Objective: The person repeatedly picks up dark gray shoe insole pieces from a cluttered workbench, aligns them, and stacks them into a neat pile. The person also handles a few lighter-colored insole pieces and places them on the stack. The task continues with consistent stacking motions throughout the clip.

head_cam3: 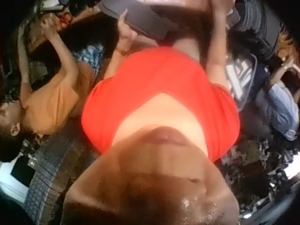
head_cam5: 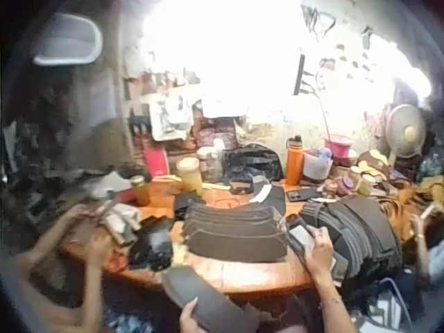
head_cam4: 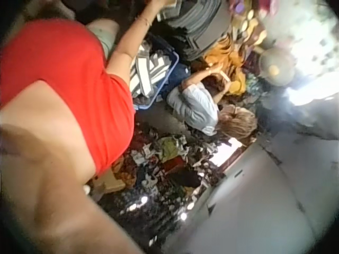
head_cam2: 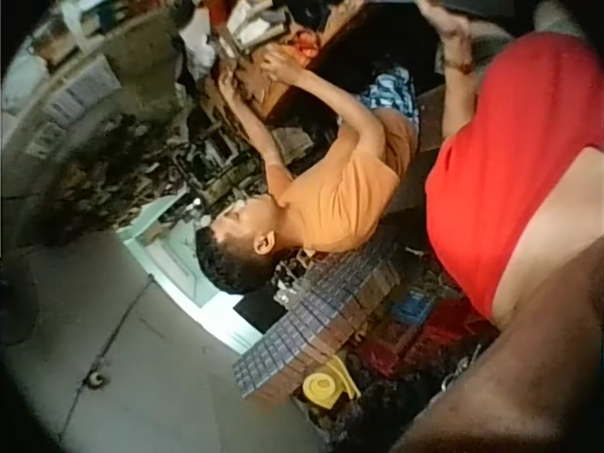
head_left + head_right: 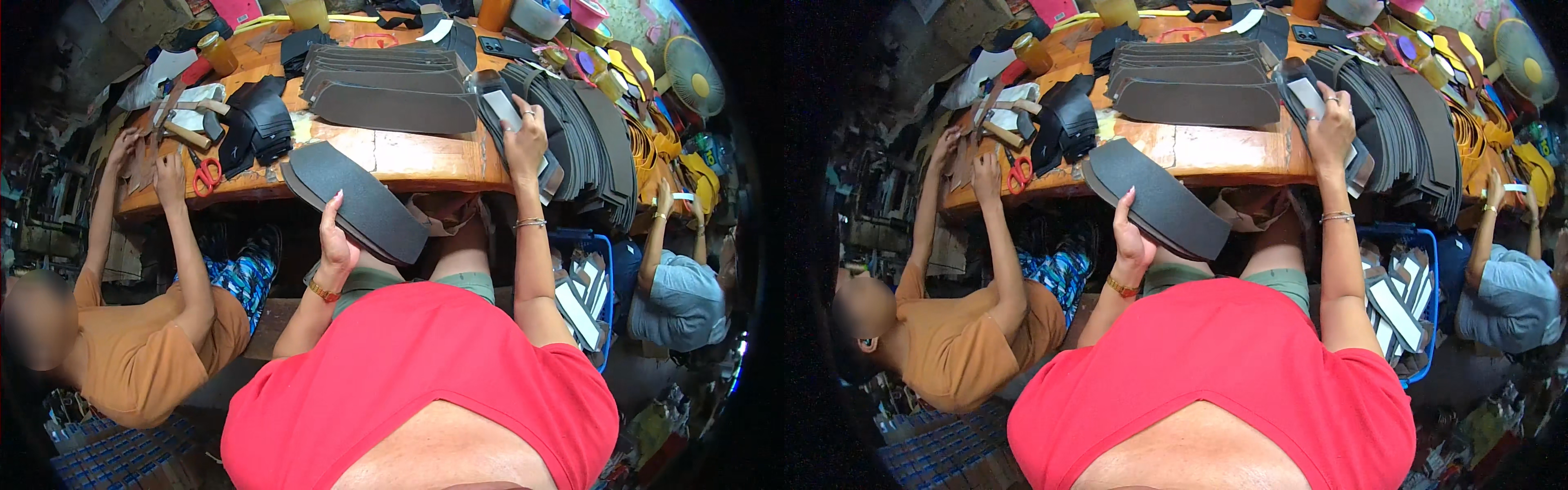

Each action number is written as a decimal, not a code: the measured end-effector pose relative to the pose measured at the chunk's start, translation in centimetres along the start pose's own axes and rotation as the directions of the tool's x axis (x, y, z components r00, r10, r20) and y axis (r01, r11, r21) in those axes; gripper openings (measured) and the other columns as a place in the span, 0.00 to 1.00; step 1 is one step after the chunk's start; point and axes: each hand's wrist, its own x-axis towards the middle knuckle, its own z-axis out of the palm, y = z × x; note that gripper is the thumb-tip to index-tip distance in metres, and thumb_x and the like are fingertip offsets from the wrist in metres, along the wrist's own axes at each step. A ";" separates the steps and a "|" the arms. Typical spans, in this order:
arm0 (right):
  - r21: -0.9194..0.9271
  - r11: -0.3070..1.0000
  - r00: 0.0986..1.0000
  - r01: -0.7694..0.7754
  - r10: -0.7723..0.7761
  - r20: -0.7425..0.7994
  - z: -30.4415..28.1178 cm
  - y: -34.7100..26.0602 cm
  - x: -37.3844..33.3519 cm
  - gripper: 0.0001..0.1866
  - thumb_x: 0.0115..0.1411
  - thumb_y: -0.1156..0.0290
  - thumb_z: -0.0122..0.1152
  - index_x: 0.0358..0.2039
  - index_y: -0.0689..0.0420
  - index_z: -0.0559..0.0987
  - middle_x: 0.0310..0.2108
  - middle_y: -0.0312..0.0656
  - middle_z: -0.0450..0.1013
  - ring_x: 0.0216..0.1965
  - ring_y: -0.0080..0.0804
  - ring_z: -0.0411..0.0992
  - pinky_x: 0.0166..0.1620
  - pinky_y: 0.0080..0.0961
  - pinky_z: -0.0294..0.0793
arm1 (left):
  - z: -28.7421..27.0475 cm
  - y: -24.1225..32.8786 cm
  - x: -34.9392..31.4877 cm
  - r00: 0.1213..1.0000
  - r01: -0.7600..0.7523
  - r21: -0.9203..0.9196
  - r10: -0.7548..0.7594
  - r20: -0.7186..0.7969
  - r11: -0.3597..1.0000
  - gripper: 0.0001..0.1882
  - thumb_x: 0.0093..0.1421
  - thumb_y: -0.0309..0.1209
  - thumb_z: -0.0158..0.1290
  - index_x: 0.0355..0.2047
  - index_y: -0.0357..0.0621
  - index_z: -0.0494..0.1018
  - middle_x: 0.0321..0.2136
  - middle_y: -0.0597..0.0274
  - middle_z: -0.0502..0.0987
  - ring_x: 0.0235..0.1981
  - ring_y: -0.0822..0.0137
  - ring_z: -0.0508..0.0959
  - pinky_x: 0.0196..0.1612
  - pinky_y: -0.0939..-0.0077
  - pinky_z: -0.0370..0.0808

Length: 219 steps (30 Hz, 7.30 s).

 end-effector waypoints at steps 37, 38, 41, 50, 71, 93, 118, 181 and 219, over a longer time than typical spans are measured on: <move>-0.360 0.930 0.984 -0.074 0.126 0.122 0.2 3.0 -1.6 0.23 0.53 0.53 0.68 0.42 0.58 0.82 0.40 0.46 0.73 0.46 0.47 0.71 0.48 0.43 0.68 | 11.0 0.8 14.0 0.365 -0.672 0.195 -0.090 0.927 -0.715 0.45 0.36 0.32 0.66 0.60 0.54 0.68 0.38 0.61 0.67 0.44 0.61 0.70 0.50 0.66 0.60; -0.384 0.918 0.974 -0.102 0.171 0.149 0.2 3.3 -1.8 0.23 0.54 0.53 0.67 0.42 0.59 0.82 0.40 0.47 0.73 0.46 0.47 0.71 0.48 0.44 0.68 | 10.8 0.4 14.4 0.370 -0.667 0.182 -0.109 0.923 -0.723 0.44 0.36 0.31 0.65 0.59 0.54 0.68 0.38 0.61 0.67 0.44 0.61 0.70 0.50 0.66 0.60; -0.326 0.937 0.972 -0.122 0.180 0.153 -0.1 2.8 -1.8 0.25 0.54 0.50 0.67 0.41 0.60 0.82 0.40 0.49 0.73 0.46 0.47 0.71 0.48 0.44 0.68 | 10.1 0.0 14.8 0.358 -0.656 0.207 -0.058 0.932 -0.726 0.42 0.34 0.30 0.66 0.56 0.52 0.68 0.38 0.61 0.67 0.43 0.60 0.71 0.48 0.66 0.61; -0.225 0.967 0.991 -0.120 0.131 0.037 0.1 3.3 -2.7 0.25 0.51 0.51 0.71 0.40 0.59 0.81 0.39 0.45 0.72 0.46 0.46 0.71 0.47 0.42 0.69 | 13.1 9.8 11.6 -0.205 -0.479 0.385 0.527 0.825 -0.789 0.36 0.49 0.62 0.55 0.54 0.56 0.72 0.39 0.68 0.73 0.43 0.64 0.70 0.49 0.61 0.55; 0.385 0.914 0.983 -0.130 0.170 -0.070 -2.8 1.2 0.0 0.04 0.57 0.76 0.64 0.33 0.61 0.81 0.29 0.42 0.76 0.28 0.32 0.75 0.35 0.28 0.73 | 9.4 2.2 15.8 0.356 -0.817 0.313 0.003 0.934 -0.483 0.45 0.37 0.54 0.69 0.56 0.52 0.68 0.38 0.62 0.71 0.44 0.60 0.71 0.51 0.66 0.60; 0.255 0.852 0.869 0.458 -0.490 0.075 9.3 -11.1 -1.3 0.09 0.52 0.77 0.60 0.35 0.52 0.80 0.36 0.36 0.72 0.41 0.37 0.70 0.45 0.34 0.65 | 5.7 8.4 2.7 0.911 -0.113 -0.060 0.127 0.391 0.992 0.39 0.68 0.61 0.36 0.64 0.40 0.58 0.48 0.50 0.74 0.52 0.53 0.75 0.56 0.50 0.72; 0.695 0.577 0.776 -0.429 -0.158 0.611 -2.9 -9.4 -5.3 0.10 0.57 0.70 0.70 0.36 0.62 0.83 0.31 0.35 0.79 0.33 0.18 0.74 0.38 0.19 0.71 | 9.2 -0.1 3.7 0.975 -0.086 0.012 0.082 0.207 0.996 0.17 0.68 0.39 0.49 0.50 0.41 0.72 0.45 0.63 0.76 0.46 0.67 0.77 0.53 0.70 0.72; 0.565 0.791 0.924 0.234 -0.362 0.125 6.9 -6.2 3.3 0.11 0.51 0.68 0.68 0.34 0.58 0.81 0.32 0.44 0.77 0.38 0.44 0.76 0.42 0.37 0.74 | 8.5 4.5 9.6 0.344 -0.727 0.390 0.192 0.919 -0.565 0.54 0.33 0.58 0.70 0.61 0.51 0.70 0.50 0.65 0.74 0.49 0.61 0.72 0.54 0.64 0.64; 0.814 0.576 0.899 -0.075 -0.315 0.306 -0.3 -5.9 3.0 0.04 0.56 0.79 0.65 0.34 0.62 0.83 0.30 0.38 0.80 0.33 0.21 0.76 0.39 0.19 0.74 | 5.8 14.6 8.3 0.530 -0.568 -0.297 0.618 0.581 0.767 0.18 0.67 0.36 0.49 0.54 0.42 0.66 0.30 0.66 0.65 0.30 0.72 0.66 0.42 0.74 0.65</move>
